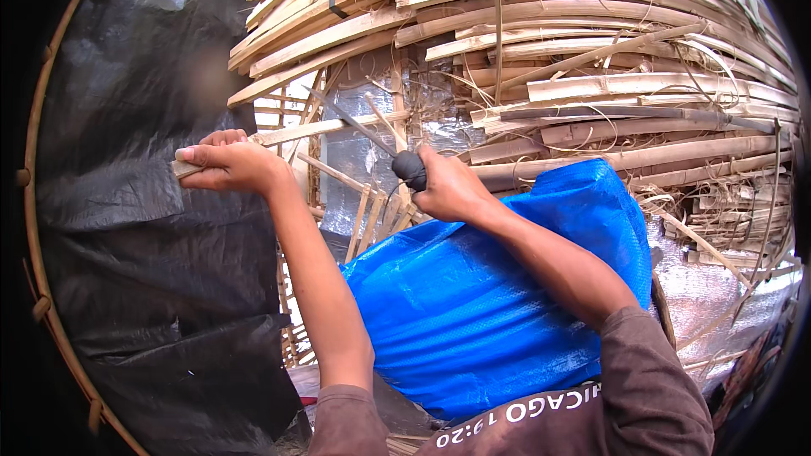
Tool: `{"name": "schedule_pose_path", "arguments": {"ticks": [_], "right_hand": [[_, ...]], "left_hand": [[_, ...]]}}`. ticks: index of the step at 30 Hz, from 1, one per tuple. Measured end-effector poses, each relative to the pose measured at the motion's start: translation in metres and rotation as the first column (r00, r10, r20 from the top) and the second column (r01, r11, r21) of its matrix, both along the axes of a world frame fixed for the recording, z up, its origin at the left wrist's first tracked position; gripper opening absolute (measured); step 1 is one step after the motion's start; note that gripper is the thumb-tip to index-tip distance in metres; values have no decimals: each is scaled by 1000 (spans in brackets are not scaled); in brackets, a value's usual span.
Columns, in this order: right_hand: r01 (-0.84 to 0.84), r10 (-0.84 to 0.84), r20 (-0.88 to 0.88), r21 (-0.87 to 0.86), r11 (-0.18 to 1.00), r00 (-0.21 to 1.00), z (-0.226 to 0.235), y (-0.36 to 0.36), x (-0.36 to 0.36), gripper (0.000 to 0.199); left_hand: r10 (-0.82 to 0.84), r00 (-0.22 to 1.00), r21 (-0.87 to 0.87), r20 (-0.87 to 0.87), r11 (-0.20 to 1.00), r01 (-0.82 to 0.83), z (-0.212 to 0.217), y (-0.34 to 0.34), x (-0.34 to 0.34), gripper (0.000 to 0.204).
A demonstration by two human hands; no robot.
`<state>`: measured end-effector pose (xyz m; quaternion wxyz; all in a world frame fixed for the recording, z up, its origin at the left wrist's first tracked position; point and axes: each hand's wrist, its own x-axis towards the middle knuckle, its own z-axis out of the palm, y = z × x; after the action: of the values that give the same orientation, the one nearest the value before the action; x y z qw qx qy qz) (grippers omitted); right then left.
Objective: The person shaves a thin strip of bamboo by hand using a knife, pulling the blade along the surface of the strip.
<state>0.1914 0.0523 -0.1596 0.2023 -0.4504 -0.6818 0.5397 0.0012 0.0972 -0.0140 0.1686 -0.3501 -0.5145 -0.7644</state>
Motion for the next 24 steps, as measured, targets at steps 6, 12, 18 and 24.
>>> {"name": "schedule_pose_path", "arguments": {"ticks": [6,12,18,24], "right_hand": [[5,2,-91,75,997,996,-6,-2,-5,34],[3,-2,40,-32,999,999,-30,-6,-11,37],[-23,59,-312,118,993,948,22,-21,-36,41],[-6,29,-289,82,997,957,9,-30,-34,45]], "left_hand": [[10,997,19,76,1000,-11,-1,-3,2,24],[116,980,39,159,992,-124,-3,-8,-15,23],[-137,981,118,140,986,121,-9,-12,-4,26],[-95,988,73,118,994,87,-14,-23,13,30]]}}
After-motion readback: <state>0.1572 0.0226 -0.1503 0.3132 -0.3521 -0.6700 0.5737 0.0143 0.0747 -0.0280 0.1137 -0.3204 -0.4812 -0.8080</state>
